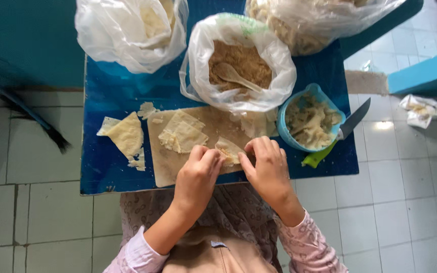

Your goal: The person sits at a small blue table folding triangular pastry wrappers into stuffed parcels. They spoon brown filling from a plastic bag onto a wrapper, fold the wrapper over the filling by hand, and place the finished parcel into a blue bowl beside the cutting board.

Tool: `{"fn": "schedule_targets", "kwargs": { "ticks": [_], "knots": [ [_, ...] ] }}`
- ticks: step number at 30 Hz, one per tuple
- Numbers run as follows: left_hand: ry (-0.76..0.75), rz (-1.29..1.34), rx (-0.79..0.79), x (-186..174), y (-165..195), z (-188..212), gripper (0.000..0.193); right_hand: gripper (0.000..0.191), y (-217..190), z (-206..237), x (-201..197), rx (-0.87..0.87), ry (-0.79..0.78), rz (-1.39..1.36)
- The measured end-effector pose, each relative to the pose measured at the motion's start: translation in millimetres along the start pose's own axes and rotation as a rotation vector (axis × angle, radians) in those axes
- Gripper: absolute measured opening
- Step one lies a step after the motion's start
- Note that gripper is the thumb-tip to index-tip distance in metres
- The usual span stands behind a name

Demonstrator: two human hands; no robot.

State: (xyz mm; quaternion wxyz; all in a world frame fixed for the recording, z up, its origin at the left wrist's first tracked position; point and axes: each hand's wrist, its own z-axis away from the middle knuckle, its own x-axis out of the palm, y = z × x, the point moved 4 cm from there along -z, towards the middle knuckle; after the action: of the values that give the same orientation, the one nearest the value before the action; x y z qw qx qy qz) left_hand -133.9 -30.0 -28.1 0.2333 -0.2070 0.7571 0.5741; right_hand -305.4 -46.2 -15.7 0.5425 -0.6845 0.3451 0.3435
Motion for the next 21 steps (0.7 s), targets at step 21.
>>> {"fn": "schedule_targets", "kwargs": {
  "ticks": [21],
  "knots": [
    [0.061,-0.078,0.116,1,4,2,0.021,0.02,-14,8,16,-0.086,0.162,-0.3]
  ]
}}
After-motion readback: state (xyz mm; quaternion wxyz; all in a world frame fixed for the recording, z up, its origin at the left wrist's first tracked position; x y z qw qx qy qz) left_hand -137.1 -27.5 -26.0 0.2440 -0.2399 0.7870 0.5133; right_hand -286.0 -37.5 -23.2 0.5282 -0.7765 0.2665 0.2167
